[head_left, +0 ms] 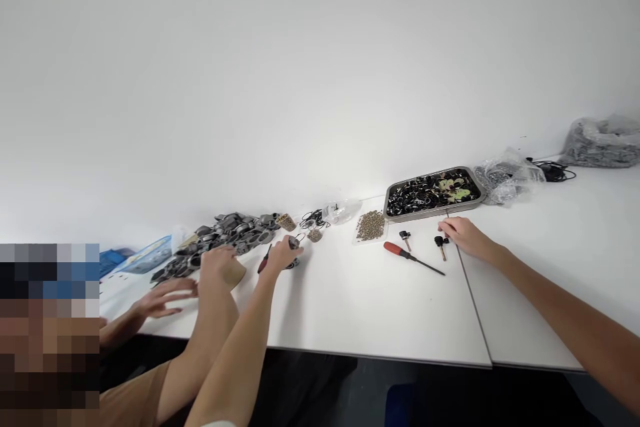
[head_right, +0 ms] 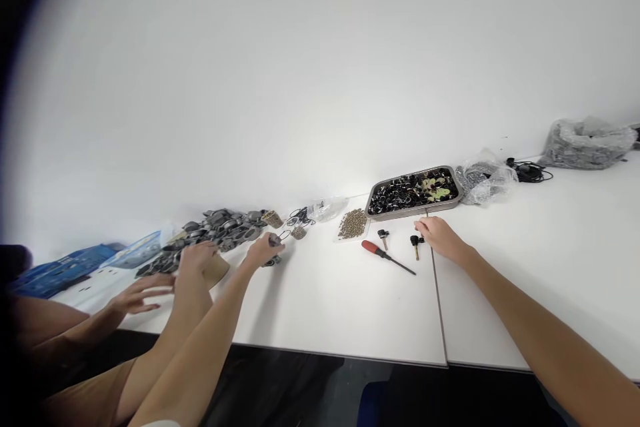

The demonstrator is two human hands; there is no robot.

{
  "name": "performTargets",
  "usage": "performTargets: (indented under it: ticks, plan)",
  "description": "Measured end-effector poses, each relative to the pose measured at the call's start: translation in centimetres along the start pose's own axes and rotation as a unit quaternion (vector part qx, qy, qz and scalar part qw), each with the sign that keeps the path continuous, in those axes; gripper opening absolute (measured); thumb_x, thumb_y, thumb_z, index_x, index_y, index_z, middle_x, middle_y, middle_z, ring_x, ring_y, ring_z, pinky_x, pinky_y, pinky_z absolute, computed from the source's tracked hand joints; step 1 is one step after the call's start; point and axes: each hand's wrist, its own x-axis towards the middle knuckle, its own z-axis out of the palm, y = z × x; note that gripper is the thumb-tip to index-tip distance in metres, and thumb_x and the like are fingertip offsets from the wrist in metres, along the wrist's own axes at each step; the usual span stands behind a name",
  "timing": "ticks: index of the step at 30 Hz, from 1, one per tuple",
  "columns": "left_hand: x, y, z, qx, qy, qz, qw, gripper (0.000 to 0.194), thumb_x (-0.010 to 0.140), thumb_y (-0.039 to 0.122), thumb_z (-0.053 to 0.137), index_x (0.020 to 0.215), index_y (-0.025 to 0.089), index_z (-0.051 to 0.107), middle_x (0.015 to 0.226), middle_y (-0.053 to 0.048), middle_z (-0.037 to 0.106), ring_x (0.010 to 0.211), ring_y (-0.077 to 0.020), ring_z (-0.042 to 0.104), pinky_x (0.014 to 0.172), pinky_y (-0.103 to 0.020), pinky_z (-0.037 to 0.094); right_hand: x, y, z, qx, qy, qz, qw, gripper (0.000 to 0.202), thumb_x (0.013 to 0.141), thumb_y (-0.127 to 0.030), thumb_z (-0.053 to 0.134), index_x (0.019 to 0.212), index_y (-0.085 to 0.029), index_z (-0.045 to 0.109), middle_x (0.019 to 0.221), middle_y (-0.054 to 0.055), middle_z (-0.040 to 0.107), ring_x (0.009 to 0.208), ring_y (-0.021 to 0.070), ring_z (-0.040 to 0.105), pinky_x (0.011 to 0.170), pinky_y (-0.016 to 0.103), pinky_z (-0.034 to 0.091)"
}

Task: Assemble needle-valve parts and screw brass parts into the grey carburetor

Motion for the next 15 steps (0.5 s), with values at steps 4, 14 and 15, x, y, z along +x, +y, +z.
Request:
performTargets:
  ticks: [4,14,15]
  plan:
    - [-1.0,-0.1,1.4,-0.001,0.008,-0.038,0.999,0.04,0.073,0.028,0.06,0.108,0.009,0.054,0.108,-0.024,0.061,0.107,-0.0414,0.058,0.085,-0.045,0.047,-0.1,-0.2,0.1,-0.009,-0.014,-0.007,1.0,0.036,0.093,-0.038,0.04,0.072,-0.018,0.061,0.076,0.008,0.065,0.075,0.0218,0.056,0.072,0.033,0.039]
    - [-2.0,6.3,-0.8,-0.172,-0.054,0.055,0.982,0.04,0.065,0.043,0.074,0.092,0.016,0.061,0.088,-0.008,0.069,0.086,-0.0273,0.065,0.073,-0.036,0.054,-0.8,-1.5,-0.6,0.002,-0.037,-0.011,0.999,0.038,0.095,-0.046,0.039,0.098,-0.018,0.065,0.081,0.006,0.063,0.074,0.0193,0.055,0.069,0.031,0.041]
    - [-2.7,7.9,-1.4,-0.25,-0.1,0.098,0.958,0.042,0.063,0.042,0.077,0.092,0.015,0.063,0.088,-0.009,0.069,0.083,-0.027,0.065,0.072,-0.037,0.054,-1.0,-2.0,-0.7,0.007,-0.047,-0.02,0.999,0.04,0.094,-0.05,0.043,0.109,-0.02,0.064,0.083,0.005,0.063,0.074,0.019,0.056,0.069,0.03,0.041]
